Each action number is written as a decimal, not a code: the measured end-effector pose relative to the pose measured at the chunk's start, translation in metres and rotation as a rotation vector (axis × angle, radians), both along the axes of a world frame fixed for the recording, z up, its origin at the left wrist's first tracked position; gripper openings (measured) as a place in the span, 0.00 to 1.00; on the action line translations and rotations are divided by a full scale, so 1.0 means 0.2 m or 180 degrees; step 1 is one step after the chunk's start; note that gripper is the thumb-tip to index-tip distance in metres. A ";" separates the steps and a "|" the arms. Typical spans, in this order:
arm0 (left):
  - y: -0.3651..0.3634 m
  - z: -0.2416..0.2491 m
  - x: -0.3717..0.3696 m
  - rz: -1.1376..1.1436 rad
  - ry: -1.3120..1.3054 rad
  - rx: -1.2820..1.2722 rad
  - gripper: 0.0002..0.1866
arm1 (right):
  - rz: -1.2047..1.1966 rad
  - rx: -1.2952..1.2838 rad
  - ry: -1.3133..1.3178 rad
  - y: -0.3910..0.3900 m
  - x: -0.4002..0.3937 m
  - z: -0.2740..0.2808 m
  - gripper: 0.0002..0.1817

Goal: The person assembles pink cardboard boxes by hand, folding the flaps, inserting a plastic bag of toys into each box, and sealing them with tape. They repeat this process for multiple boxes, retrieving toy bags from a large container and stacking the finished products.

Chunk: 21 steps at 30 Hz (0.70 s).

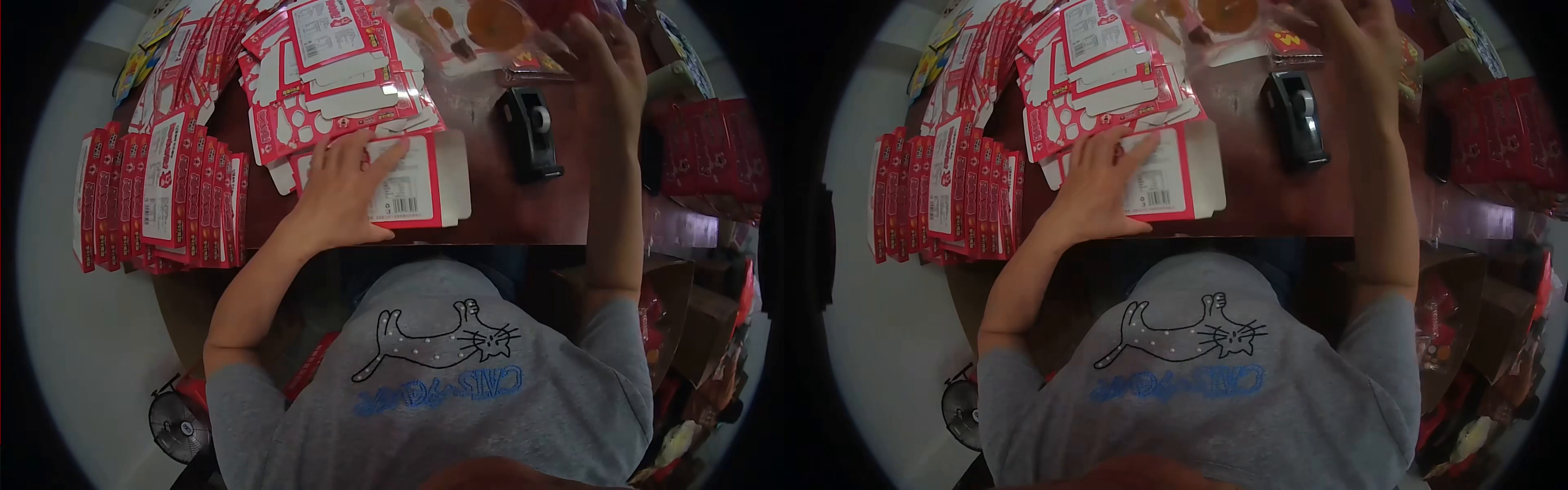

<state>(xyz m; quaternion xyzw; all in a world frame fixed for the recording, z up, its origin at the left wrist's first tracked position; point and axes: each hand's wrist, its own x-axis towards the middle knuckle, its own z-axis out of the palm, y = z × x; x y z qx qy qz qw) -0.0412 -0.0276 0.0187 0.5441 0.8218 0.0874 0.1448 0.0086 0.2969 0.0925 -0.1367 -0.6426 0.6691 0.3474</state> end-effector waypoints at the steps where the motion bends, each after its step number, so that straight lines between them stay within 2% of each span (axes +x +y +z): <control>1: -0.04 0.01 0.04 0.0505 0.0078 0.0399 0.65 | 0.0072 -0.0279 0.0083 -0.04 0.10 -0.03 0.23; 2: -0.07 0.02 0.07 0.1006 0.0167 0.0793 0.67 | 0.0259 -0.0438 0.0206 -0.05 0.17 -0.11 0.25; 3: -0.09 -0.01 0.11 0.1208 0.0466 0.0936 0.70 | 0.0445 -0.0602 0.0320 -0.07 0.25 -0.18 0.27; 6: -0.12 -0.05 0.20 0.1536 0.0674 0.1085 0.70 | 0.0335 -0.0849 0.0310 -0.18 0.38 -0.32 0.26; 9: -0.17 -0.05 0.27 0.1720 0.0778 0.0966 0.70 | 0.0174 -0.0800 -0.0061 -0.20 0.46 -0.34 0.25; 11: -0.20 -0.06 0.30 0.1711 0.0717 0.0963 0.69 | 0.0300 -0.0862 0.0174 -0.16 0.53 -0.33 0.32; 14: -0.16 -0.05 0.35 0.1591 0.0612 0.1064 0.69 | 0.0346 -0.0888 0.0166 -0.22 0.53 -0.38 0.35; 21: -0.14 -0.08 0.34 0.1551 0.0588 0.1035 0.69 | 0.0333 -0.0871 -0.0252 -0.21 0.53 -0.44 0.31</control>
